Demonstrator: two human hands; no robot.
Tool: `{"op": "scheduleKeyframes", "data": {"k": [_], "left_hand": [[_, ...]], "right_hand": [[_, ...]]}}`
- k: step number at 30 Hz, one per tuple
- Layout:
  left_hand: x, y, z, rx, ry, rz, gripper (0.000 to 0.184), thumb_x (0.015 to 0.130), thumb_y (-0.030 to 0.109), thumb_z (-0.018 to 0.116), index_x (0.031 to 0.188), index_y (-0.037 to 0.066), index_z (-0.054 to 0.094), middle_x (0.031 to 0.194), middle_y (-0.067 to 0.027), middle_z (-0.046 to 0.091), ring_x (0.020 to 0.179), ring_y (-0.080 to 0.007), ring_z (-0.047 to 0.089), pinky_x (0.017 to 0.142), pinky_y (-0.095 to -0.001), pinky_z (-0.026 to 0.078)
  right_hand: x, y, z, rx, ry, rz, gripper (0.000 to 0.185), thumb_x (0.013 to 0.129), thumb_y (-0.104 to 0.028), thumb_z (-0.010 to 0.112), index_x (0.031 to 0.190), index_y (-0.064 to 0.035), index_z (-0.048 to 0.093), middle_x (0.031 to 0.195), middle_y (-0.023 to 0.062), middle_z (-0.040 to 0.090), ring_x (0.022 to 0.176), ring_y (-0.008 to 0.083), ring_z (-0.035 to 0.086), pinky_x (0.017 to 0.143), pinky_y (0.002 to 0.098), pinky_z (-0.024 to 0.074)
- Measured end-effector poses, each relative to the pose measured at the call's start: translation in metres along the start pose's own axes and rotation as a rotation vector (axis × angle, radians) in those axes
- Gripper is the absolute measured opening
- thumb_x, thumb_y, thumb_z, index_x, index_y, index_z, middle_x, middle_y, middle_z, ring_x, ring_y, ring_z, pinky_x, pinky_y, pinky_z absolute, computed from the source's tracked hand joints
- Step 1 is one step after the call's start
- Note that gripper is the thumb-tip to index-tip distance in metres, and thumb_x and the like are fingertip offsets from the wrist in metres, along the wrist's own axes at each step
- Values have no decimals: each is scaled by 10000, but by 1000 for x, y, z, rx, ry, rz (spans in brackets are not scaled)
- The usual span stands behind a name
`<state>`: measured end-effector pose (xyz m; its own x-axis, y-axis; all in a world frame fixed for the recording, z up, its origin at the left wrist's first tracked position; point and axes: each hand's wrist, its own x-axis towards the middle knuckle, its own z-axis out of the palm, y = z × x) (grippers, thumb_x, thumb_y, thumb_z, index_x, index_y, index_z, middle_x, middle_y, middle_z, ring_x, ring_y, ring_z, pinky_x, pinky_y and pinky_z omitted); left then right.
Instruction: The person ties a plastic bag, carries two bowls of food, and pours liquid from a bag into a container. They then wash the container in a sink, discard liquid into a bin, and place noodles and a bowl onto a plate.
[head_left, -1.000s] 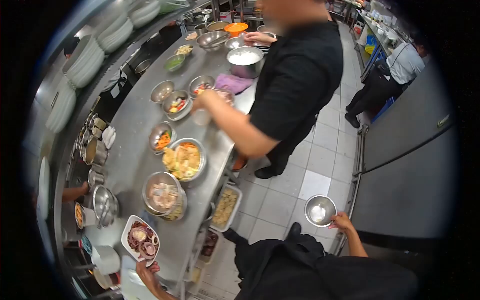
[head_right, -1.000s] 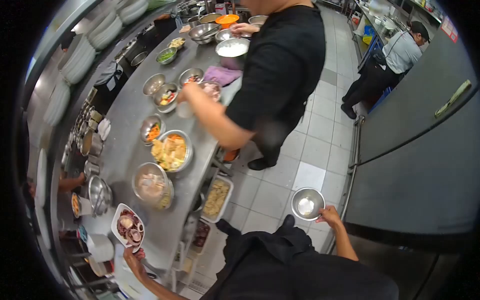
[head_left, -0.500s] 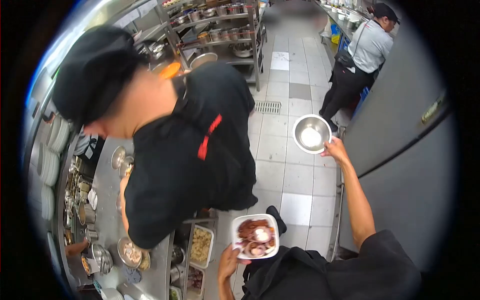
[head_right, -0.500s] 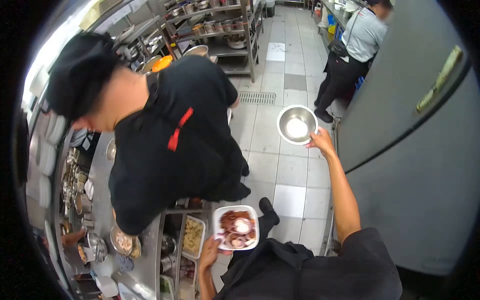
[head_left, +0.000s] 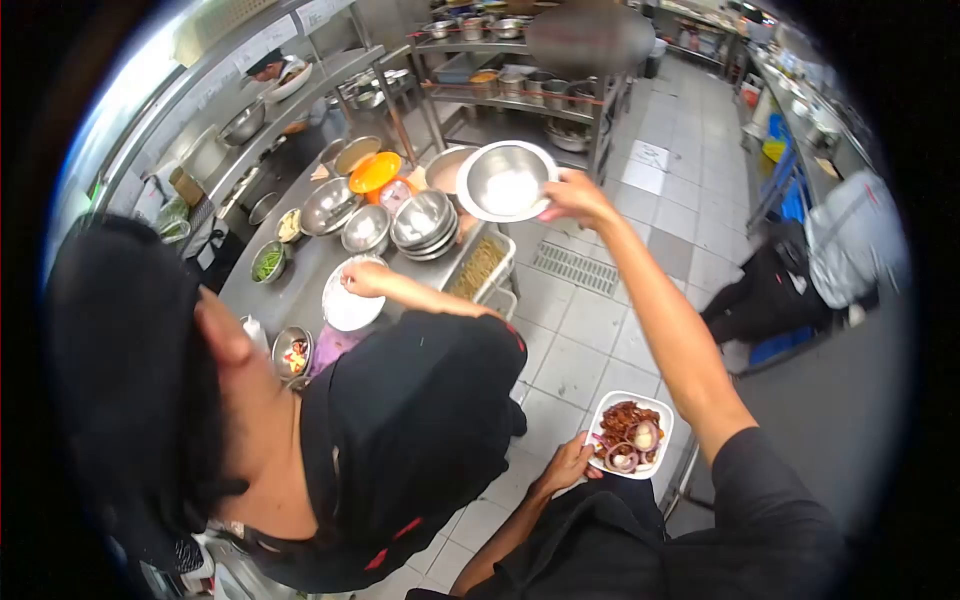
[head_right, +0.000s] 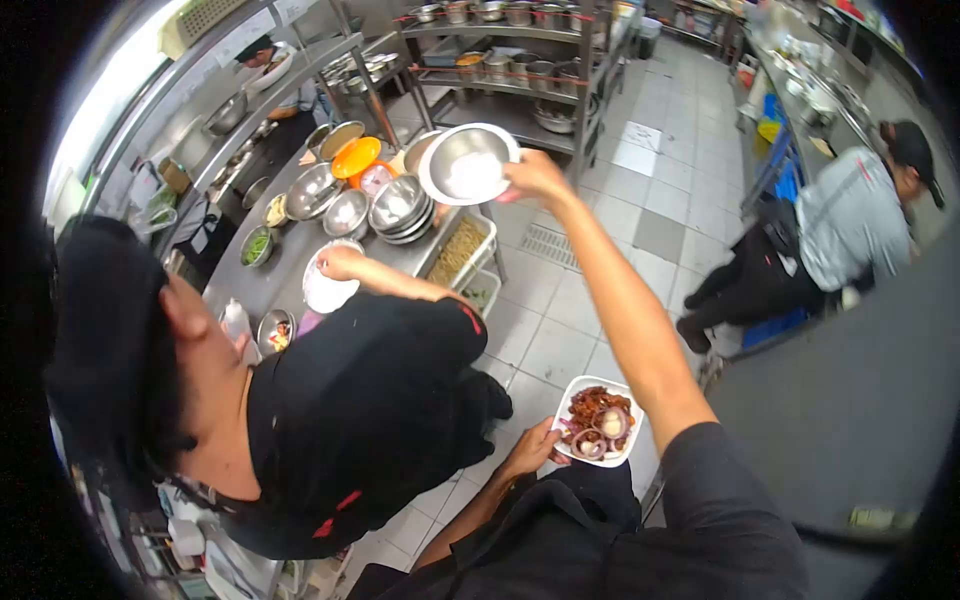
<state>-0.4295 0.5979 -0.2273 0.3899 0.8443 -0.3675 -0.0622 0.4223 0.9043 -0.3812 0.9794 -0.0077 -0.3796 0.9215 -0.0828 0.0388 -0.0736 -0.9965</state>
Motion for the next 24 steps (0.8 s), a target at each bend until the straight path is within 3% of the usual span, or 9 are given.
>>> {"op": "scheduleKeyframes", "data": {"k": [2,4,5,11,13,16,18,21,24], "left_hand": [[51,18,0,64,34,-11,253,982,124,353,1150,-47,434,808,-141,642,640,-190,682,566,-289,559],[115,53,9,51,110,2,254,982,127,351,1149,-42,440,811,-145,649,637,-184,680,565,-287,556],[167,84,12,127,163,35,255,982,133,351,1143,-38,452,806,-143,654,631,-178,678,566,-291,556],[335,171,6,192,251,66,275,986,154,347,1141,-24,488,811,-134,663,625,-171,673,565,-303,549],[408,186,2,97,295,102,280,986,162,353,1155,-19,484,843,-139,663,623,-181,673,576,-308,545],[519,232,-16,473,251,207,303,988,163,377,1172,-22,532,973,-174,640,687,-202,683,637,-336,552],[582,279,-4,34,273,91,291,972,106,363,1157,-50,525,1016,-204,628,715,-245,690,545,-313,563],[698,340,-9,177,150,-11,267,960,96,350,1119,-63,494,940,-197,638,651,-260,684,510,-300,565],[824,381,-23,245,85,55,251,960,117,352,1084,-67,468,840,-187,637,590,-246,675,525,-302,570]], "right_hand": [[86,-10,38,22,-177,58,303,868,-85,570,1115,91,554,955,178,648,789,263,688,635,299,600],[163,-17,73,191,-573,243,422,947,-241,547,1208,78,454,1203,250,543,900,317,674,686,322,602],[197,-20,87,61,-801,113,525,956,-318,533,1252,91,389,1284,261,474,914,324,671,737,343,598],[270,-37,-42,-202,-1019,162,694,906,-429,595,1309,97,387,1172,205,575,863,257,684,668,344,564],[290,-42,-134,-262,-786,32,776,868,-484,626,1329,92,390,1120,192,605,834,228,688,651,324,543],[367,-15,-290,-254,-652,-26,842,853,-510,633,1365,92,345,1124,193,605,836,212,688,694,309,537],[386,0,-407,-239,-418,22,820,858,-508,628,1369,71,351,1132,162,611,862,203,681,713,303,529],[405,31,-604,-50,-16,68,753,860,-484,635,1356,28,390,1140,125,614,876,192,674,729,298,521],[377,77,-774,77,506,84,661,844,-432,670,1326,-41,443,1104,81,634,865,167,666,720,275,510]]}}
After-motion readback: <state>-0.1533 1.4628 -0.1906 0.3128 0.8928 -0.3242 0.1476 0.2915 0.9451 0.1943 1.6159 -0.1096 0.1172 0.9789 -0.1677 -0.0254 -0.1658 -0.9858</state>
